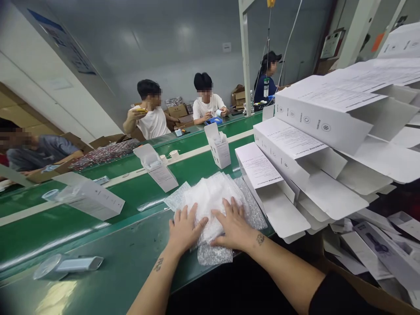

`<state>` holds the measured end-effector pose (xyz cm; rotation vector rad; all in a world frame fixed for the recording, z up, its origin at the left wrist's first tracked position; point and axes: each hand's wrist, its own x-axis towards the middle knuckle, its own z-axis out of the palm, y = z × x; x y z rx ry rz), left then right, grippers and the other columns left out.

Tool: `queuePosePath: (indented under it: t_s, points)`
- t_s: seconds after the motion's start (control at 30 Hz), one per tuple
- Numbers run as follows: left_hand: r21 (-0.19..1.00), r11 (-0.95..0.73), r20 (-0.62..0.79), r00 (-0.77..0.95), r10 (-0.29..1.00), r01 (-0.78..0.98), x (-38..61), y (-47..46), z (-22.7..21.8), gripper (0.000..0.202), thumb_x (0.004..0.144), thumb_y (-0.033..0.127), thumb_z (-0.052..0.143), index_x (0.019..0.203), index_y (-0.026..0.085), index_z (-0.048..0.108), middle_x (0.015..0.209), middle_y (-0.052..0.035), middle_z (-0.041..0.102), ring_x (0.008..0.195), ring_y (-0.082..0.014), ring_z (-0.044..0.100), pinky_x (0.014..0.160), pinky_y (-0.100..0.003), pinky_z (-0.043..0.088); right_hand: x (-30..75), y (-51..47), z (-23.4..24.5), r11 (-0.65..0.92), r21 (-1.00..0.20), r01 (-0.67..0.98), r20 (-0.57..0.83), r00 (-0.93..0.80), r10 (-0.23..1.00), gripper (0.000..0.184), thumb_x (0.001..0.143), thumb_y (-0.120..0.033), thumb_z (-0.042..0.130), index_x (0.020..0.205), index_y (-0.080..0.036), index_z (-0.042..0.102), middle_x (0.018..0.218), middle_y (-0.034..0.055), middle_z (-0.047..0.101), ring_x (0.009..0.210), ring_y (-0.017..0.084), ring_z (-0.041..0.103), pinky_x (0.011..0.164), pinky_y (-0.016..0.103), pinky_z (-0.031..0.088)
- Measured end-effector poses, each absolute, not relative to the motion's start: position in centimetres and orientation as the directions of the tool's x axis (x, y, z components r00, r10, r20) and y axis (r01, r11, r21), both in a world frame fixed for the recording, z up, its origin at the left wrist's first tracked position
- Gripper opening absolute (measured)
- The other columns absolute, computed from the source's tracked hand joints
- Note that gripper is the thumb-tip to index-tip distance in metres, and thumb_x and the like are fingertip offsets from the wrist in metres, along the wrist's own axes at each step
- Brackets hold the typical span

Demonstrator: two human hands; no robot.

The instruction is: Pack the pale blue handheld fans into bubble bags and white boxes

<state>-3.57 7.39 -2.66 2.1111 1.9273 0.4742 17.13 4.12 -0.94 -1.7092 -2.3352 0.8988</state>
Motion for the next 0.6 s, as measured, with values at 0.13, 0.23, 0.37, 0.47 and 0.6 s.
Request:
queuePosePath:
  t_s: [0.13, 0.23, 0.37, 0.47, 0.6]
  points:
    - [0.511, -0.071, 0.206, -0.042, 0.978, 0.857, -5.8, 7.4, -1.0, 0.06, 0.077, 0.063, 0.055, 0.121, 0.023, 0.063, 0.136, -0.0236, 0.052, 0.128, -0.0476, 0.042, 0.097, -0.07, 0.03, 17.4, 2.8, 0.7, 0.22, -0.468, 0.856, -0.208, -0.349, 0.914, 0.1, 0.071, -0.068, 0.065, 0.152, -0.027, 0.022, 0.159, 0.0152, -0.01, 0.139, 0.042, -0.027, 0.107, 0.069, -0.009]
    - [0.533, -0.013, 0.284, -0.164, 0.945, 0.846, -11.0, 7.3, 1.4, 0.05, 0.088, 0.053, 0.039, 0.112, 0.018, 0.065, 0.124, -0.019, 0.06, 0.122, -0.0351, 0.051, 0.102, -0.053, 0.038, 17.0, 0.1, 2.4, 0.361, -0.465, 0.808, 0.018, -0.399, 0.917, 0.076, 0.085, -0.058, 0.057, 0.149, -0.024, 0.033, 0.16, 0.015, 0.003, 0.142, 0.041, -0.02, 0.108, 0.069, -0.006]
    - [0.518, 0.49, 0.261, -0.675, 0.69, 0.701, -19.8, 5.3, 3.3, 0.046, 0.084, 0.049, 0.043, 0.106, 0.013, 0.062, 0.12, -0.025, 0.054, 0.121, -0.0426, 0.046, 0.098, -0.06, 0.035, 16.0, -3.0, 4.1, 0.63, -0.587, 0.508, 0.211, -0.655, 0.726, 0.047, 0.093, -0.044, 0.051, 0.134, -0.022, 0.054, 0.15, 0.0132, 0.035, 0.146, 0.033, 0.013, 0.116, 0.054, 0.018]
    - [0.545, 0.713, 0.021, -0.856, 0.516, 0.442, -24.2, 3.9, 3.1, 0.047, 0.061, 0.052, 0.067, 0.091, 0.015, 0.064, 0.134, -0.0266, 0.04, 0.12, -0.0526, 0.043, 0.094, -0.068, 0.033, 14.8, -4.1, 4.1, 0.615, -0.753, 0.232, 0.177, -0.829, 0.53, 0.042, 0.091, -0.04, 0.054, 0.127, -0.017, 0.061, 0.133, 0.0135, 0.055, 0.126, 0.024, 0.05, 0.106, 0.035, 0.042]
    - [0.723, 0.576, 0.066, -0.867, 0.494, 0.383, -25.8, 2.6, 2.5, 0.029, 0.046, 0.029, 0.069, 0.065, 0.018, 0.05, 0.119, -0.0223, 0.046, 0.108, -0.0492, 0.051, 0.094, -0.068, 0.033, 13.0, -4.6, 1.9, 0.448, -0.892, 0.062, 0.108, -0.933, 0.344, 0.038, 0.085, -0.038, 0.063, 0.117, -0.018, 0.067, 0.112, 0.0097, 0.068, 0.103, 0.021, 0.064, 0.093, 0.029, 0.05]
